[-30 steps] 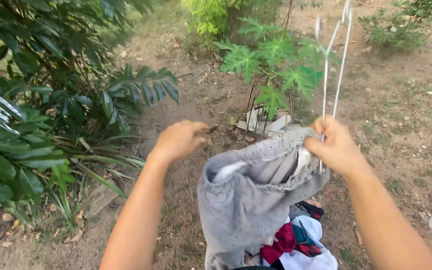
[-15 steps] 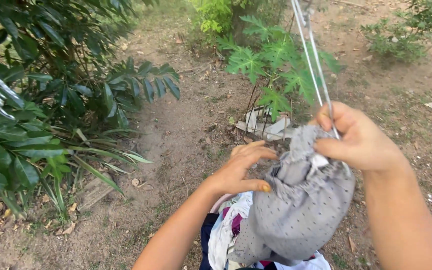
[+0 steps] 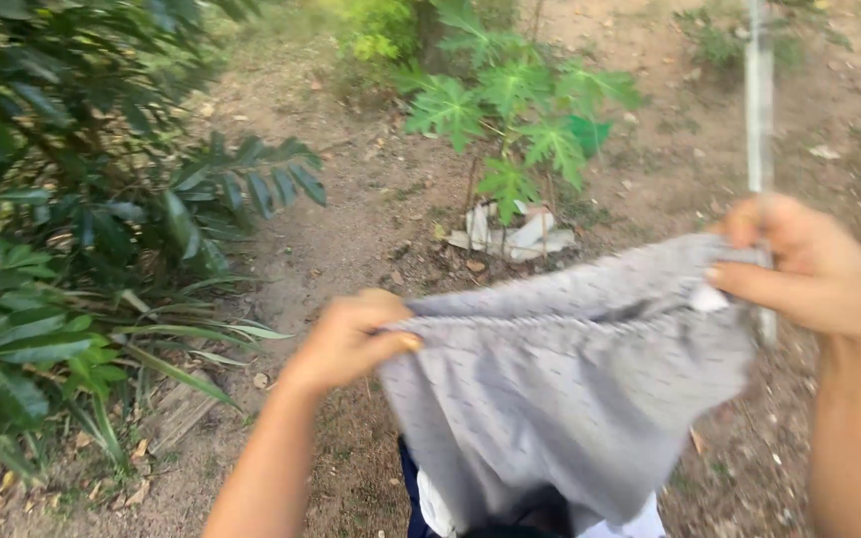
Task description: Hanging laundry onto wire hangers and placing them on a clothesline in an outdoor backyard setting.
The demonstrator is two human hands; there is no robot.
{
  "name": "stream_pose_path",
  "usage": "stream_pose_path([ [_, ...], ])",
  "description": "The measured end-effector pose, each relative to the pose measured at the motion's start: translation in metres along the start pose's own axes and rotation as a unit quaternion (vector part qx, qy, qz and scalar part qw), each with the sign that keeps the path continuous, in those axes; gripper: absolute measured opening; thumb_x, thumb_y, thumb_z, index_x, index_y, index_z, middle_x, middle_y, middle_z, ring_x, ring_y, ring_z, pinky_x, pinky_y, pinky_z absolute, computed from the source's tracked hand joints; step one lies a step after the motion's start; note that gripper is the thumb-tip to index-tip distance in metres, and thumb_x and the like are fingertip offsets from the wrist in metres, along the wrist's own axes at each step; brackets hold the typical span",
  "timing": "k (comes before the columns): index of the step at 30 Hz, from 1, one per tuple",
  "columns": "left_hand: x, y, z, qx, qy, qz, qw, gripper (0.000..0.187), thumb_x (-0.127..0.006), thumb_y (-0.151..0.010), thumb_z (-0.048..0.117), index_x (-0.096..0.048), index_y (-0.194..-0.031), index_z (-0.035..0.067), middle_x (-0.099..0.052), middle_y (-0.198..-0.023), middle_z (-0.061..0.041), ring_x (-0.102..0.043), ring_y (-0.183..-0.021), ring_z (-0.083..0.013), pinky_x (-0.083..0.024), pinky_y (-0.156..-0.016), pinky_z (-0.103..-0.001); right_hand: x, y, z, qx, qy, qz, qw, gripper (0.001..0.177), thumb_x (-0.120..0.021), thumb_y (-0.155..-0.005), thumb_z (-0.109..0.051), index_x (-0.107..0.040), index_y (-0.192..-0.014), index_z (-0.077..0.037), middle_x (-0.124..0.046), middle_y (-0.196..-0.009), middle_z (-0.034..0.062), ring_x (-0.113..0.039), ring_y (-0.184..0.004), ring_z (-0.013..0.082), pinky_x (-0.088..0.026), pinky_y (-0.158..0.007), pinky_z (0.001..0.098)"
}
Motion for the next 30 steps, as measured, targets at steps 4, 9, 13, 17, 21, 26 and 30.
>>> stream_pose_path([
  [4,0.058,-0.006,0.041,0.019,-0.045,0.007,0.999,0.015,-0.079,-0.082,0.016,-0.076,-0.094,0.007,-0.076,-0.091,-0.006,-0.073,-0.090,-0.0229,-0.056,-0.090,-0.038,-0.042,-0.013,-0.019,-0.129,0.233,-0.027,0.963,0.027,-0.070,-0.087,0.005,-0.065,-0.113,0.000,-0.073,-0.103,0.0174,-0.069,-0.093,0.0196,-0.058,-0.080,0.0343],
  [9,0.103,0.009,0.046,0.010,-0.097,0.018,0.995,0.015,-0.075,-0.085,0.011,-0.075,-0.099,0.006,-0.074,-0.090,-0.005,-0.073,-0.087,-0.0184,-0.056,-0.101,-0.035,-0.046,0.007,-0.020,-0.224,0.338,0.052,0.913,0.044,-0.067,-0.096,-0.008,-0.062,-0.139,-0.007,-0.078,-0.094,0.0140,-0.077,-0.076,0.0222,-0.064,-0.067,0.0339],
  [13,0.107,0.015,0.023,0.023,-0.031,0.006,0.999,0.015,-0.077,-0.084,0.011,-0.077,-0.098,0.006,-0.075,-0.084,-0.005,-0.073,-0.084,-0.0184,-0.056,-0.097,-0.033,-0.039,0.020,-0.008,-0.094,0.255,-0.009,0.962,0.068,-0.063,-0.096,-0.003,-0.046,-0.162,-0.005,-0.077,-0.103,0.0119,-0.079,-0.081,0.0158,-0.062,-0.068,0.0301],
  [17,0.088,0.005,-0.001,0.035,-0.057,-0.051,0.996,0.015,-0.079,-0.077,0.013,-0.078,-0.090,0.006,-0.072,-0.082,-0.007,-0.071,-0.080,-0.0207,-0.055,-0.071,-0.032,-0.062,0.008,-0.013,-0.066,0.285,-0.003,0.956,0.044,-0.060,-0.097,-0.003,-0.058,-0.141,-0.003,-0.078,-0.097,0.0107,-0.079,-0.075,0.0131,-0.061,-0.066,0.0297],
  [21,0.072,-0.008,-0.019,-0.025,-0.047,-0.082,0.995,0.016,-0.082,-0.077,0.018,-0.078,-0.090,0.009,-0.063,-0.073,-0.006,-0.061,-0.073,-0.0241,-0.048,-0.066,-0.039,-0.055,-0.009,0.007,-0.148,0.339,-0.044,0.928,0.026,-0.061,-0.092,-0.007,-0.072,-0.115,-0.005,-0.083,-0.092,0.0088,-0.079,-0.064,0.0140,-0.062,-0.061,0.0307],
  [26,0.065,-0.005,-0.036,-0.017,-0.039,-0.109,0.993,0.019,-0.085,-0.077,0.021,-0.078,-0.091,0.009,-0.062,-0.073,-0.007,-0.061,-0.074,-0.0259,-0.048,-0.067,-0.040,-0.011,-0.008,0.058,-0.340,0.400,-0.140,0.840,0.027,-0.065,-0.095,-0.018,-0.074,-0.120,-0.015,-0.080,-0.086,0.0053,-0.068,-0.050,0.0189,-0.061,-0.052,0.0335],
  [30,0.062,-0.009,-0.032,-0.011,-0.025,-0.132,0.991,0.022,-0.086,-0.076,0.024,-0.078,-0.090,0.009,-0.062,-0.074,-0.007,-0.062,-0.075,-0.0253,-0.049,-0.067,-0.040,0.024,-0.007,0.073,-0.352,0.332,-0.116,0.867,0.021,-0.062,-0.097,-0.014,-0.076,-0.112,-0.009,-0.077,-0.083,0.0120,-0.063,-0.041,0.0237,-0.055,-0.048,0.0391],
])
Point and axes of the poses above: each hand's wrist, its own y-axis away from the middle knuckle, its own x-axis out of the back of the hand, z = x × y, the point moved 1 cm from there along -y, towards the middle knuckle
